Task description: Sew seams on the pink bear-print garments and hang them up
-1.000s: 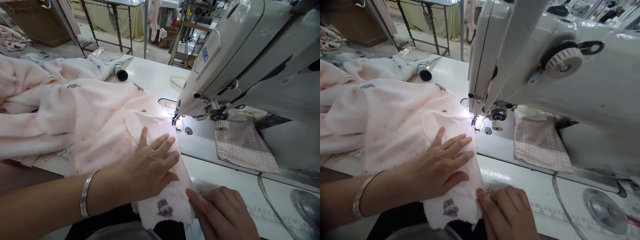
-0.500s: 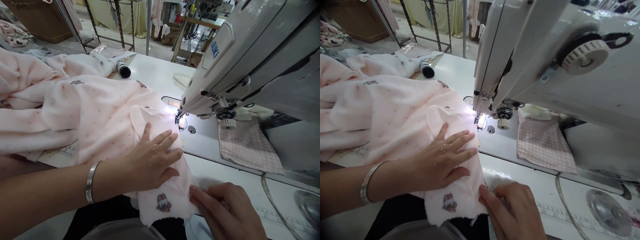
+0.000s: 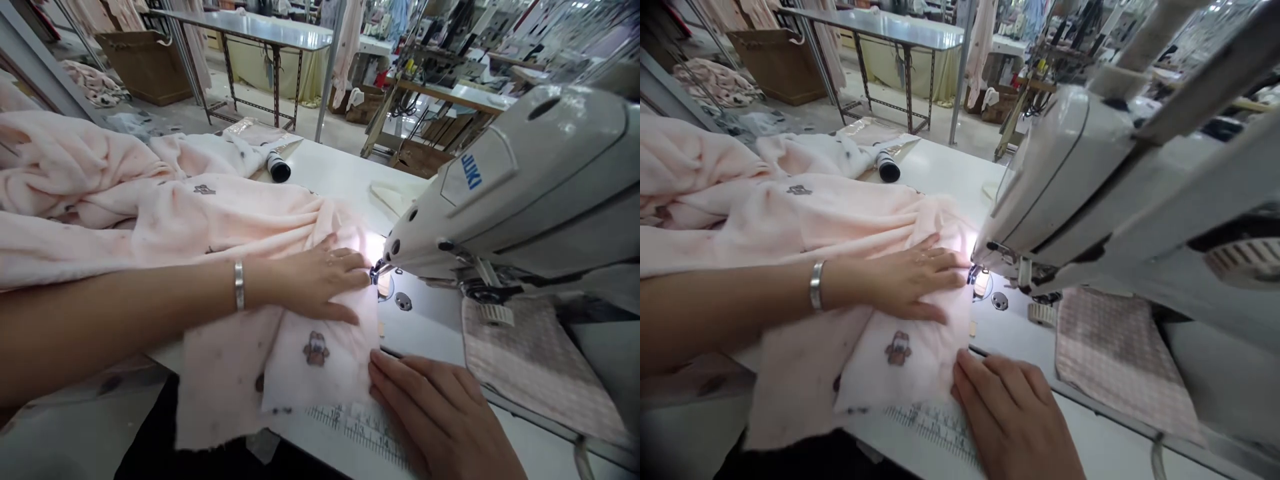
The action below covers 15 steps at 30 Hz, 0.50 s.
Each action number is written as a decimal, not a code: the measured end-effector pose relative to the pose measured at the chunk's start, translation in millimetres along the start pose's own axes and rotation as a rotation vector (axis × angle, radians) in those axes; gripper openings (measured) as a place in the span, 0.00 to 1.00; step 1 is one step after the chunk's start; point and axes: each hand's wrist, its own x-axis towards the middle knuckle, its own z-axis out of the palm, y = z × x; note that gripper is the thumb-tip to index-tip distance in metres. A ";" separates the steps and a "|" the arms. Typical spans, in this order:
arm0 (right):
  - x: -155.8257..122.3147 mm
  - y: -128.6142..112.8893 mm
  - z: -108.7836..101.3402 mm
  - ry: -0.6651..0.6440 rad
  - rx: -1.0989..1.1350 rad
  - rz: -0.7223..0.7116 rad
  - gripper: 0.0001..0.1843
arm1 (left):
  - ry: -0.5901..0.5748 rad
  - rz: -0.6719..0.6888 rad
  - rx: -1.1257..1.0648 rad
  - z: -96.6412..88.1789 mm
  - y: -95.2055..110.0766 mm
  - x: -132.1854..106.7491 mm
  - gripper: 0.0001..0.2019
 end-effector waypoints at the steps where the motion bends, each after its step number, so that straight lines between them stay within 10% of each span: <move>1: 7.2 5.1 1.7 0.016 0.006 0.011 0.13 | 0.001 0.018 0.010 -1.4 -10.8 4.9 0.23; 15: 57.6 55.5 28.0 0.209 -0.040 0.139 0.11 | -0.014 0.022 0.185 -10.2 -102.3 63.6 0.24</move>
